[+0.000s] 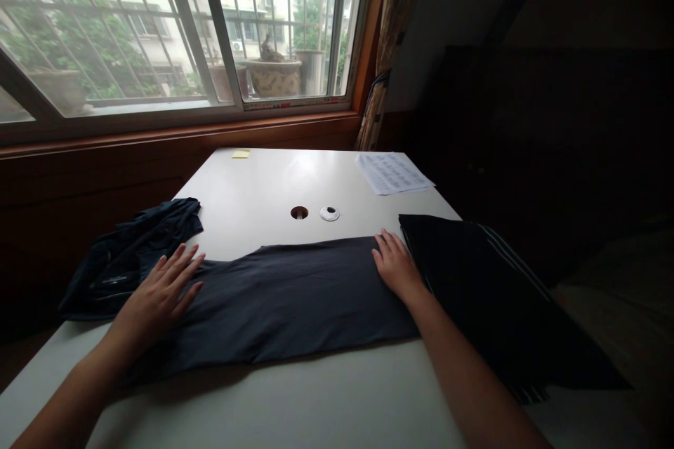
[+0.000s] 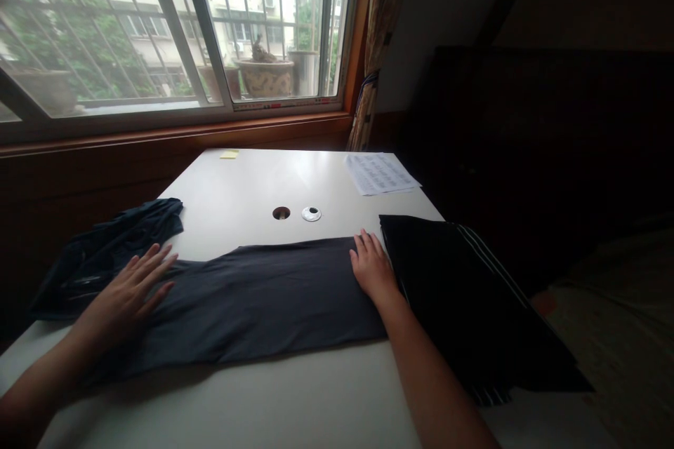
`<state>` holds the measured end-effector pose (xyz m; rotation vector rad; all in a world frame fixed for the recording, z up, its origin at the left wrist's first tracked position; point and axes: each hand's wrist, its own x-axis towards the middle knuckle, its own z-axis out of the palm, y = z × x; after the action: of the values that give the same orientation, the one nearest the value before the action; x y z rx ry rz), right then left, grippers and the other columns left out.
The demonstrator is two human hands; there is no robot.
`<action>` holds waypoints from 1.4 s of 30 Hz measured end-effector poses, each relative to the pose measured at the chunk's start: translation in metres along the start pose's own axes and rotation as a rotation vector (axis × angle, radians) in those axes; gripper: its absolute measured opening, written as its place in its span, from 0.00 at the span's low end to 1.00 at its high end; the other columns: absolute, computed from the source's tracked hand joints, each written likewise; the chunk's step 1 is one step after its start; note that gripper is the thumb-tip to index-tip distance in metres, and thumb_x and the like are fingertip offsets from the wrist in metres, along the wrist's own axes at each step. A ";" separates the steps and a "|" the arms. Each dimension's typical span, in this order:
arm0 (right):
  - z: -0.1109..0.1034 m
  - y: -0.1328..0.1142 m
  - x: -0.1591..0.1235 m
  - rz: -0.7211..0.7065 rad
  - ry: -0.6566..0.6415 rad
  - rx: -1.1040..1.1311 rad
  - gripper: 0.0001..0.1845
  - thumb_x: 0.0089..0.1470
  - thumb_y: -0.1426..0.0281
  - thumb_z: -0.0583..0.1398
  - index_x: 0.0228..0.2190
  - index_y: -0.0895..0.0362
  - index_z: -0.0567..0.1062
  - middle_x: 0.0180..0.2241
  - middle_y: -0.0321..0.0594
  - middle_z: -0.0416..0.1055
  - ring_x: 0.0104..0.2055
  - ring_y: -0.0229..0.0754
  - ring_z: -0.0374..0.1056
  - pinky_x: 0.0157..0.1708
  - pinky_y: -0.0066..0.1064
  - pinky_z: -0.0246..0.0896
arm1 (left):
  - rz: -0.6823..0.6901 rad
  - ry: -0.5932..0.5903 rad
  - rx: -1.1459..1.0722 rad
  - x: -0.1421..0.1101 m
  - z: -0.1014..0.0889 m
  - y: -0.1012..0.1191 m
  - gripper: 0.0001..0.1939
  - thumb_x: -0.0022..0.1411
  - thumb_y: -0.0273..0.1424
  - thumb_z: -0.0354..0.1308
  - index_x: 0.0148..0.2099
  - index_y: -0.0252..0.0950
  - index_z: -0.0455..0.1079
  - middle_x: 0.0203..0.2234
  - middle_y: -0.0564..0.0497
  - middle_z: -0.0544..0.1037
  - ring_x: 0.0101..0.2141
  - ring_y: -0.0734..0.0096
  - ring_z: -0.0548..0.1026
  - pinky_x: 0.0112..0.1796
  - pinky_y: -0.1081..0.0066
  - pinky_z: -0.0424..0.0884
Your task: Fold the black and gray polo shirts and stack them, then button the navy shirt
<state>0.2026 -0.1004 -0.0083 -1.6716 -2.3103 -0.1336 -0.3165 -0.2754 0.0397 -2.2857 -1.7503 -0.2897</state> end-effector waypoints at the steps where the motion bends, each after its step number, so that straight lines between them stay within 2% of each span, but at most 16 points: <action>1: -0.002 0.000 -0.001 0.022 0.021 0.000 0.29 0.67 0.64 0.45 0.63 0.60 0.64 0.67 0.50 0.57 0.67 0.57 0.52 0.65 0.49 0.50 | 0.000 -0.022 -0.012 -0.012 -0.005 0.002 0.33 0.73 0.45 0.41 0.73 0.37 0.48 0.71 0.45 0.51 0.70 0.52 0.47 0.66 0.47 0.50; 3: -0.009 0.001 -0.004 0.073 0.039 -0.010 0.28 0.66 0.65 0.46 0.63 0.60 0.64 0.65 0.53 0.59 0.63 0.60 0.58 0.61 0.50 0.56 | -0.004 -0.084 -0.030 -0.038 -0.008 0.003 0.31 0.73 0.45 0.42 0.73 0.42 0.48 0.70 0.49 0.54 0.69 0.53 0.50 0.66 0.47 0.51; 5: -0.017 0.001 -0.007 0.119 0.031 -0.042 0.29 0.65 0.65 0.50 0.64 0.60 0.63 0.62 0.56 0.62 0.58 0.61 0.62 0.56 0.49 0.60 | -0.014 -0.137 -0.021 -0.064 -0.003 0.000 0.31 0.72 0.46 0.44 0.73 0.46 0.51 0.69 0.51 0.58 0.68 0.52 0.54 0.66 0.45 0.53; 9: -0.035 0.000 -0.014 0.235 -0.080 -0.092 0.36 0.61 0.60 0.56 0.66 0.61 0.58 0.52 0.61 0.68 0.47 0.62 0.72 0.48 0.48 0.65 | -0.029 -0.145 0.025 -0.102 0.011 -0.009 0.28 0.72 0.45 0.44 0.70 0.46 0.56 0.65 0.51 0.65 0.65 0.52 0.62 0.62 0.48 0.61; 13: -0.055 -0.002 -0.023 0.343 -0.302 -0.010 0.44 0.60 0.56 0.59 0.69 0.60 0.49 0.47 0.61 0.72 0.44 0.63 0.75 0.42 0.45 0.66 | 0.018 -0.055 0.020 -0.112 0.011 -0.012 0.28 0.72 0.46 0.43 0.68 0.42 0.61 0.64 0.50 0.68 0.63 0.55 0.65 0.59 0.55 0.66; 15: -0.065 -0.002 -0.029 0.338 -0.406 0.065 0.45 0.60 0.58 0.59 0.69 0.61 0.46 0.46 0.60 0.75 0.46 0.63 0.75 0.43 0.44 0.66 | 0.027 -0.022 0.009 -0.111 0.009 -0.012 0.28 0.72 0.48 0.44 0.67 0.43 0.63 0.63 0.51 0.69 0.62 0.56 0.67 0.59 0.57 0.66; 17: -0.072 -0.002 -0.036 0.317 -0.451 0.144 0.42 0.62 0.63 0.57 0.69 0.60 0.45 0.46 0.59 0.77 0.49 0.62 0.75 0.45 0.43 0.65 | 0.019 -0.013 -0.003 -0.110 0.010 -0.014 0.28 0.72 0.48 0.44 0.67 0.44 0.63 0.63 0.52 0.70 0.61 0.57 0.68 0.60 0.59 0.66; 21: -0.082 0.002 -0.046 0.287 -0.361 0.233 0.33 0.64 0.70 0.53 0.67 0.59 0.53 0.53 0.58 0.74 0.53 0.58 0.73 0.49 0.41 0.65 | 0.018 -0.023 -0.028 -0.110 0.015 -0.018 0.28 0.72 0.47 0.44 0.69 0.46 0.60 0.63 0.54 0.70 0.61 0.57 0.68 0.60 0.58 0.66; 25: -0.092 0.015 -0.046 0.287 -0.260 0.230 0.29 0.63 0.69 0.53 0.64 0.59 0.60 0.58 0.57 0.70 0.56 0.57 0.71 0.52 0.41 0.65 | -0.025 -0.041 -0.073 -0.111 0.015 -0.018 0.29 0.69 0.48 0.48 0.69 0.49 0.60 0.63 0.54 0.70 0.61 0.55 0.69 0.60 0.55 0.67; 30: -0.113 0.041 -0.038 0.271 -0.177 0.178 0.29 0.61 0.69 0.56 0.63 0.56 0.64 0.56 0.54 0.72 0.56 0.57 0.71 0.52 0.44 0.67 | -0.115 -0.047 -0.195 -0.115 0.005 -0.015 0.25 0.68 0.48 0.51 0.65 0.52 0.65 0.60 0.55 0.73 0.58 0.56 0.73 0.57 0.58 0.71; 33: -0.130 0.044 -0.027 0.254 -0.133 0.160 0.28 0.59 0.71 0.58 0.61 0.54 0.68 0.53 0.50 0.75 0.53 0.55 0.73 0.51 0.43 0.68 | -0.117 -0.028 -0.252 -0.115 0.002 -0.010 0.25 0.68 0.46 0.52 0.65 0.53 0.64 0.61 0.54 0.72 0.57 0.55 0.73 0.56 0.55 0.72; 35: -0.141 0.029 -0.016 0.231 -0.092 0.161 0.28 0.59 0.72 0.58 0.61 0.53 0.69 0.50 0.49 0.77 0.50 0.54 0.74 0.50 0.43 0.68 | -0.115 -0.019 -0.301 -0.113 0.002 -0.005 0.25 0.69 0.43 0.51 0.66 0.53 0.62 0.63 0.54 0.69 0.58 0.54 0.72 0.57 0.54 0.72; 37: -0.151 -0.001 -0.003 0.157 -0.049 0.189 0.27 0.60 0.72 0.57 0.60 0.52 0.69 0.50 0.48 0.77 0.50 0.53 0.74 0.50 0.43 0.68 | -0.144 -0.007 -0.342 -0.113 0.004 -0.001 0.25 0.70 0.41 0.50 0.67 0.54 0.61 0.64 0.54 0.68 0.60 0.54 0.71 0.57 0.52 0.70; 40: -0.159 -0.074 0.008 0.009 0.013 0.273 0.27 0.61 0.74 0.56 0.60 0.52 0.69 0.51 0.48 0.75 0.50 0.51 0.74 0.51 0.41 0.67 | -0.179 0.002 -0.378 -0.113 0.006 0.002 0.24 0.70 0.40 0.50 0.67 0.54 0.61 0.64 0.54 0.68 0.60 0.54 0.70 0.58 0.50 0.69; 42: -0.162 -0.131 0.004 -0.133 -0.017 0.350 0.28 0.62 0.77 0.53 0.62 0.52 0.67 0.51 0.47 0.75 0.48 0.48 0.74 0.49 0.39 0.68 | -0.186 0.004 -0.387 -0.114 0.006 0.002 0.24 0.69 0.41 0.50 0.66 0.54 0.61 0.64 0.54 0.68 0.60 0.53 0.70 0.58 0.49 0.69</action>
<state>0.1066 -0.1782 0.1591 -1.3520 -2.2938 0.2456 -0.3440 -0.3781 -0.0011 -2.3630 -2.0582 -0.7254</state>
